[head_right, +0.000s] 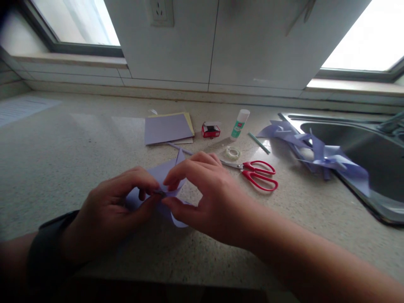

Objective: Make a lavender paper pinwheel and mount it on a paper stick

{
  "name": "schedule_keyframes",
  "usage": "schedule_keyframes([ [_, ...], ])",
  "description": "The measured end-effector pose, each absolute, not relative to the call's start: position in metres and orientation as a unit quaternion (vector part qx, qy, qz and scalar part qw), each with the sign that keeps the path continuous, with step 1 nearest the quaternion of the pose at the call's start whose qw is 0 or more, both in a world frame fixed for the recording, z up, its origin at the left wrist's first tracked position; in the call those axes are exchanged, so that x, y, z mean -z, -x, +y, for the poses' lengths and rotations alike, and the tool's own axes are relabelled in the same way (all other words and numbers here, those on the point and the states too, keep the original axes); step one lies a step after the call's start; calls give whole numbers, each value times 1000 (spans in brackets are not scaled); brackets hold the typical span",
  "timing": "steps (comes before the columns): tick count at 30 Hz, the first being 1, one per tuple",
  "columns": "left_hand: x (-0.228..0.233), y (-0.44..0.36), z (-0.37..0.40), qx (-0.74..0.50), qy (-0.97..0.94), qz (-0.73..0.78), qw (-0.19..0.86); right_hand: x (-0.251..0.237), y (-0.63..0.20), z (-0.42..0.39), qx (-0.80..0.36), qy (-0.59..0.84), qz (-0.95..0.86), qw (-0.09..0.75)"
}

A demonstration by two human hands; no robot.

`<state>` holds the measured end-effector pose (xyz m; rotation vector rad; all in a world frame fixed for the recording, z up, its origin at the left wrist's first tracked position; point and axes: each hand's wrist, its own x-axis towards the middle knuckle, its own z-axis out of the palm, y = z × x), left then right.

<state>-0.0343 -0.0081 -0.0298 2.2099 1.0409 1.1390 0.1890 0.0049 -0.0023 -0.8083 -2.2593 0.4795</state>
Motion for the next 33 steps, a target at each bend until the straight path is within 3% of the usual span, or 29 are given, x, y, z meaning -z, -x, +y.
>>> schedule_keyframes([
  [16,28,33,-9,-414,-801,378,209,6,-182,3,-195,321,-848,374],
  [22,25,34,-11,-403,-790,382,260,5,-190,9,-157,278,-874,366],
  [26,24,37,-8,-411,-766,421,257,5,-196,15,-147,265,-879,369],
  [30,30,44,8,-449,-735,476,182,4,-200,20,-166,241,-880,375],
  [33,36,49,23,-430,-717,500,225,2,-203,22,-187,220,-880,376],
])
